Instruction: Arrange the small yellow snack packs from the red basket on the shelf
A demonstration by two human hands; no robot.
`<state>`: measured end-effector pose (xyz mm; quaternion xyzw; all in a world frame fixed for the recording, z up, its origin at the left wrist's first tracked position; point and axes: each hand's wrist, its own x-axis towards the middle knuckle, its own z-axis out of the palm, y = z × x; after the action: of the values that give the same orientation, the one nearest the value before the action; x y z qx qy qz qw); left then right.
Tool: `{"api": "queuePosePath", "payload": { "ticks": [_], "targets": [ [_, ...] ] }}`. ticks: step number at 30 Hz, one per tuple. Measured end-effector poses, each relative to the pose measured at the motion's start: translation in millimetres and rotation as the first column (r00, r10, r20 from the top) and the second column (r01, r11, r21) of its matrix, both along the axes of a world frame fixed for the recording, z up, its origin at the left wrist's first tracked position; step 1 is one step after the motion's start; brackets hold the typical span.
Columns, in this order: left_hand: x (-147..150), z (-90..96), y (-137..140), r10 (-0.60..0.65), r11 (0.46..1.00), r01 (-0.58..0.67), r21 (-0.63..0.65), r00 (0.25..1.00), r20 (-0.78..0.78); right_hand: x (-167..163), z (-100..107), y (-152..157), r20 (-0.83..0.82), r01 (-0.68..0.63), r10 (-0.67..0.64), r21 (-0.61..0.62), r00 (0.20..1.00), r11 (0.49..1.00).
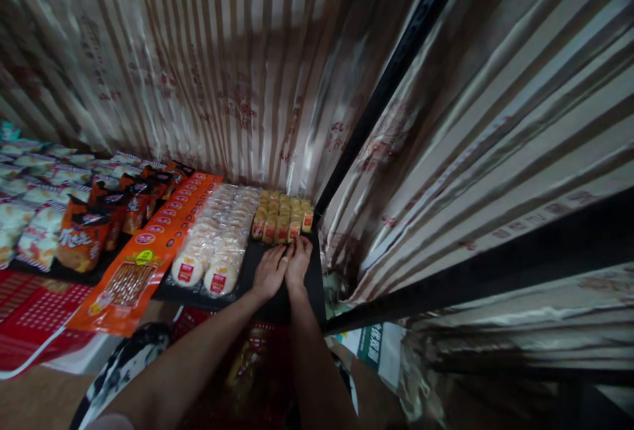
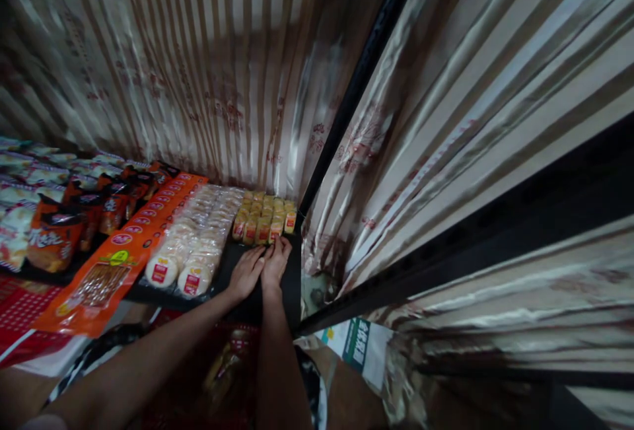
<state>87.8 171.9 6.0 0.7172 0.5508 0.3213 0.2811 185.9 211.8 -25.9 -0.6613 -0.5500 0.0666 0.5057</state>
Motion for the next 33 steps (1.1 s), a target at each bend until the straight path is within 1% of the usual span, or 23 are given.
{"api": "queuePosePath", "payload": {
  "ticks": [4,8,12,16,19,21,25,27,29,33],
  "targets": [
    [-1,0.2,-1,0.0,1.0,0.0,0.017,1.0,0.012,2,-3,1,-0.033,-0.009,0.008,-0.02,0.999,1.0],
    [-1,0.6,-2,-0.002,1.0,0.002,0.023,0.999,0.037,2,-4,2,-0.042,-0.013,0.012,-0.012,0.999,1.0],
    [0,-0.4,-1,0.006,0.999,-0.008,0.041,0.999,0.046,1,-2,-2,-0.029,0.016,-0.015,0.011,0.999,1.0],
    [0,1.9,-2,0.008,0.998,-0.011,0.06,0.999,0.046,1,5,-10,-0.019,0.03,-0.029,0.046,0.999,0.998],
    [0,8.9,-6,0.006,0.998,-0.009,0.055,0.999,0.054,0,15,-20,-0.024,0.042,-0.041,0.036,0.999,0.998],
    [-1,14.8,-12,0.003,1.0,-0.004,0.019,0.998,0.06,-3,22,-29,-0.025,0.05,-0.05,0.008,0.998,0.999],
    [-5,23.7,-28,0.016,0.999,-0.011,-0.046,0.996,0.091,-13,33,-50,-0.051,0.005,-0.009,-0.07,0.999,0.998],
    [-9,25.0,-37,0.008,0.999,-0.001,-0.054,0.992,0.126,-20,34,-61,-0.071,-0.028,0.021,-0.103,0.997,0.994],
    [-15,24.3,-46,0.022,0.998,-0.013,-0.068,0.99,0.138,-26,33,-73,-0.098,-0.037,0.023,-0.135,0.995,0.99],
    [-28,18.4,-64,0.022,0.996,-0.01,-0.084,0.989,0.147,-39,27,-95,-0.134,-0.06,0.039,-0.161,0.99,0.985]
  ]
}}
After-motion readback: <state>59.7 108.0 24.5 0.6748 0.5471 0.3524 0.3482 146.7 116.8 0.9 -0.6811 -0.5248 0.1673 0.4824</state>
